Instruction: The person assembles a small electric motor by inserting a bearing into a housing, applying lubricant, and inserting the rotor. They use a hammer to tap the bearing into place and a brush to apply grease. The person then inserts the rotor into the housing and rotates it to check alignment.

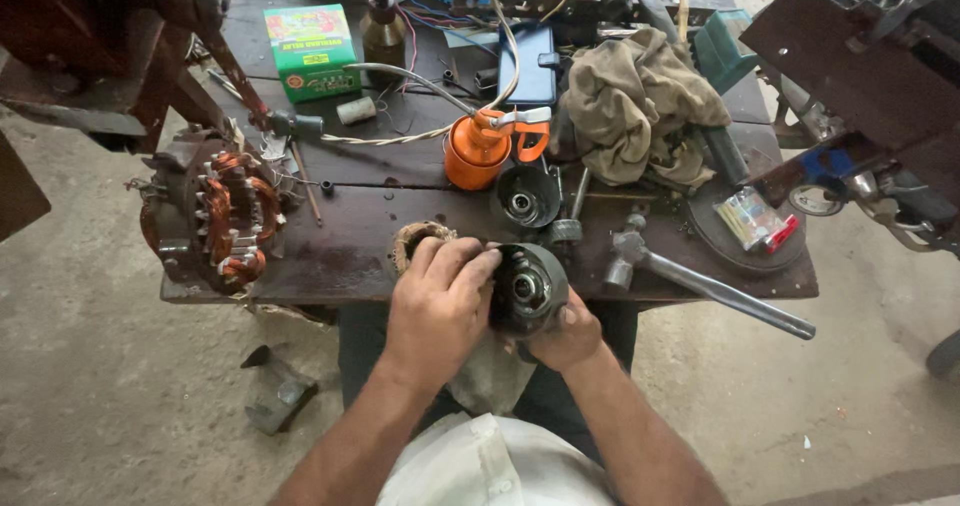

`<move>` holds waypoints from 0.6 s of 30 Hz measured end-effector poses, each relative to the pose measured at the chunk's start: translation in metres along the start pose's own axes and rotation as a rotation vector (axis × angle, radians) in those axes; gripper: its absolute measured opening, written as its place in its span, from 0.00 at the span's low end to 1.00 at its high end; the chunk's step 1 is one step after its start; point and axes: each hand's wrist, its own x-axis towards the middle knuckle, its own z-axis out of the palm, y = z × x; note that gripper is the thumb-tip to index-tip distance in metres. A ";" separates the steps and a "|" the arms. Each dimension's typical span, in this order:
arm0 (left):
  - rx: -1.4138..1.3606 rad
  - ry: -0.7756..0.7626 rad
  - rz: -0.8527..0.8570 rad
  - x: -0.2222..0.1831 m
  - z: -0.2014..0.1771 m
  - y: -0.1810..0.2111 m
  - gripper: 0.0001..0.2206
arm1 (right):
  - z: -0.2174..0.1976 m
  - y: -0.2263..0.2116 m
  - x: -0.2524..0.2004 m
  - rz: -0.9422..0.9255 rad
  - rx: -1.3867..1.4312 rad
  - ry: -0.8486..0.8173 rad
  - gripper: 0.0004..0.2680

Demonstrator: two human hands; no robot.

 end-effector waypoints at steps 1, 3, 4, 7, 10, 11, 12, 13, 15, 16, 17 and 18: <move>0.007 -0.012 0.014 0.000 0.000 0.000 0.14 | 0.000 0.000 -0.001 0.003 0.004 0.011 0.34; 0.024 -0.035 0.042 0.000 -0.001 0.000 0.13 | -0.002 0.001 -0.002 0.003 0.012 -0.001 0.34; 0.014 -0.055 0.063 0.000 -0.002 -0.001 0.14 | -0.004 0.001 -0.003 0.001 0.017 -0.024 0.33; 0.010 -0.101 0.137 0.002 -0.006 -0.003 0.17 | -0.010 0.002 -0.004 0.002 0.031 -0.043 0.33; 0.043 -0.120 0.204 0.003 -0.009 -0.006 0.20 | -0.016 0.003 -0.006 -0.005 0.038 -0.031 0.34; 0.053 -0.124 0.206 0.002 -0.009 -0.007 0.19 | -0.017 0.004 -0.007 -0.007 0.040 -0.026 0.34; 0.064 -0.129 0.207 0.002 -0.009 -0.007 0.18 | -0.018 0.005 -0.009 -0.005 0.034 -0.003 0.34; 0.047 -0.131 0.209 0.001 -0.007 -0.008 0.18 | -0.018 0.006 -0.009 -0.002 0.028 0.018 0.34; 0.012 -0.136 0.213 0.000 -0.005 -0.008 0.18 | -0.015 0.007 -0.009 0.002 0.020 0.069 0.35; -0.013 -0.112 0.196 0.000 -0.004 -0.008 0.17 | -0.012 0.006 -0.008 0.002 0.018 0.099 0.35; -0.038 -0.088 0.180 -0.001 -0.003 -0.007 0.16 | -0.009 0.005 -0.007 0.001 0.015 0.128 0.36; -0.064 -0.063 0.164 -0.001 -0.001 -0.007 0.15 | -0.006 0.003 -0.004 0.010 0.020 0.076 0.37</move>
